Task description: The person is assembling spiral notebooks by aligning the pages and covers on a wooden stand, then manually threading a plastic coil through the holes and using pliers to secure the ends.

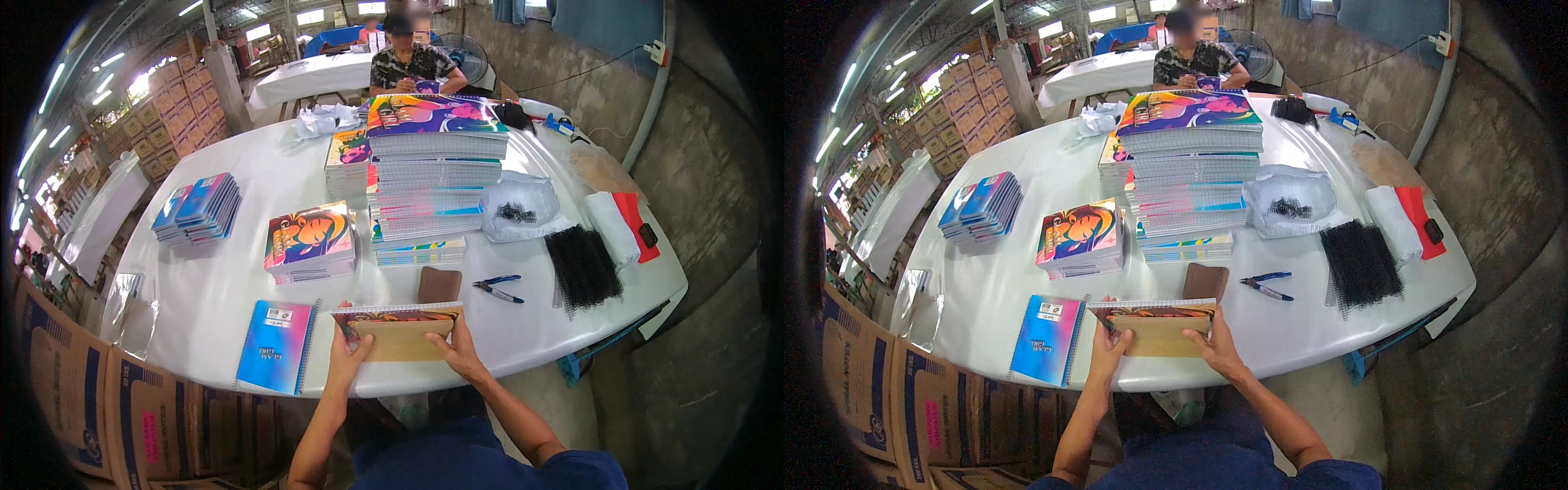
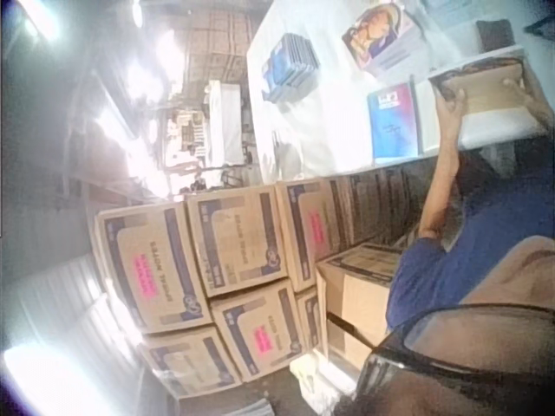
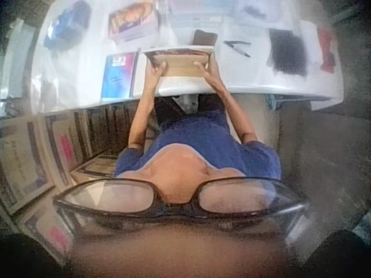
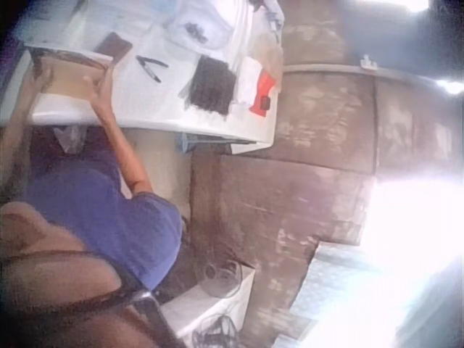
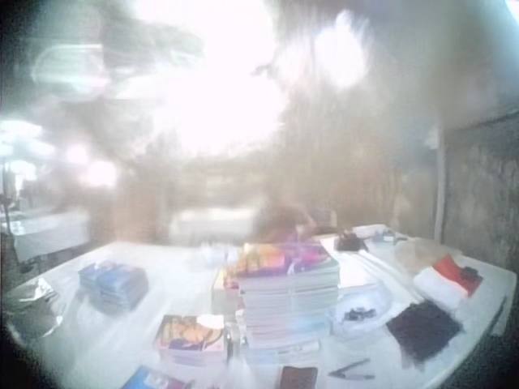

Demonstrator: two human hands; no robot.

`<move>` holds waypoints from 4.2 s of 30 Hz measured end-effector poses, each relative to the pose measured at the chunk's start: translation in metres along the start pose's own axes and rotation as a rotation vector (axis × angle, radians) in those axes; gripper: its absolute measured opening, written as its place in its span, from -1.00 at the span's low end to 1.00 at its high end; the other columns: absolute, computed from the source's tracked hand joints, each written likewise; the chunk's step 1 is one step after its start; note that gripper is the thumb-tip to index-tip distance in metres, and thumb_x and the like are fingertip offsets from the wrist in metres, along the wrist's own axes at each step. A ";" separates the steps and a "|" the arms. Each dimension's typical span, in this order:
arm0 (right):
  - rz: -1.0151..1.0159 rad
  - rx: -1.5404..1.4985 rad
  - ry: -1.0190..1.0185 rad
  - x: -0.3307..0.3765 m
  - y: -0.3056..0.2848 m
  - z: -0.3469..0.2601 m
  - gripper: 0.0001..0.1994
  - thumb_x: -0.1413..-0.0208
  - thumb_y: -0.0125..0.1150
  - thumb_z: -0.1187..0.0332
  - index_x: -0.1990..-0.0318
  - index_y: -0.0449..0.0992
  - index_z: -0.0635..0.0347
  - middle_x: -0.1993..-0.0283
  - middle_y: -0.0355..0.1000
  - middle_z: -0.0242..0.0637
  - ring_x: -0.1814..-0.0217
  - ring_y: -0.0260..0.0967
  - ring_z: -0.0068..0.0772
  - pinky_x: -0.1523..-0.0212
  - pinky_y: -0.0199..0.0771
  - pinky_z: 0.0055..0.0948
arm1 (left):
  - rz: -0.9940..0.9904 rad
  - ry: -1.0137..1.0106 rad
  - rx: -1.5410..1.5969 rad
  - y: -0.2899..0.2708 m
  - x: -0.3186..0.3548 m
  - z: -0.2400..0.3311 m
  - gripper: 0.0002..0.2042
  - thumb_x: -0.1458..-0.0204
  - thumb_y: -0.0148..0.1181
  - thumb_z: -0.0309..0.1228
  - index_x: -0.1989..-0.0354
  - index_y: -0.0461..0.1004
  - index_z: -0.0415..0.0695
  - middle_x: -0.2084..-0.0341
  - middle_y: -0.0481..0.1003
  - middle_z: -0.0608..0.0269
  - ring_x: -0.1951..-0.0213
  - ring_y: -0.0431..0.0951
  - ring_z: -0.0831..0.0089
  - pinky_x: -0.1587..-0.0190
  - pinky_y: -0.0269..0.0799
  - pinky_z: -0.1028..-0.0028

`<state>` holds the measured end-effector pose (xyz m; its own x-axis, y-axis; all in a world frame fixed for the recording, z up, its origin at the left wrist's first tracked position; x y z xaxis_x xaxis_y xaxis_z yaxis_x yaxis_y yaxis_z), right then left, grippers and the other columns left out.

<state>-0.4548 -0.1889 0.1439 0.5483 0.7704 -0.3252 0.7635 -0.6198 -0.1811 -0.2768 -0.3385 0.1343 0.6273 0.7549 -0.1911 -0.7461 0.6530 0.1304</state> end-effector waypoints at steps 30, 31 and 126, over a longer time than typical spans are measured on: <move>0.186 1.499 0.217 -0.095 -0.295 0.073 -0.90 0.06 0.14 0.46 0.38 0.48 0.28 0.26 0.43 0.11 0.20 0.46 0.17 0.19 0.50 0.01 | 0.371 0.230 -0.140 -0.042 0.027 0.066 -0.32 -0.17 0.00 -0.62 -0.44 -0.14 -0.12 -0.42 -0.07 0.08 -0.41 -0.01 0.17 -0.38 -0.09 0.27; 0.178 1.472 0.203 -0.094 -0.293 0.070 -0.88 0.08 0.17 0.45 0.36 0.48 0.29 0.24 0.43 0.13 0.20 0.46 0.18 0.19 0.50 0.01 | 0.373 0.232 -0.134 -0.042 0.027 0.073 -0.32 -0.17 -0.01 -0.62 -0.44 -0.14 -0.11 -0.42 -0.08 0.07 -0.41 -0.01 0.17 -0.38 -0.08 0.27; -0.866 -0.326 0.099 -0.114 -0.079 -0.054 -0.47 -0.08 0.21 0.04 -0.01 0.53 0.36 -0.03 0.48 -0.02 -0.06 0.41 -0.18 -0.16 0.31 -0.28 | -0.064 0.511 -1.183 0.091 -0.037 0.109 0.06 0.36 0.44 -0.02 -0.41 -0.04 0.18 -0.34 0.14 0.13 0.02 0.51 -0.01 0.03 0.51 0.26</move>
<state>-0.5597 -0.2197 0.2455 -0.2424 0.9633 -0.1151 0.9700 0.2383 -0.0487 -0.3439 -0.3005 0.2593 0.7087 0.4443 -0.5480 -0.6262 0.0383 -0.7787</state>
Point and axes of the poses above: each hand's wrist, its own x-axis away from the middle knuckle, its own y-axis out of the palm, z = x × y, the point moved 3 cm from there along -x, towards the middle knuckle
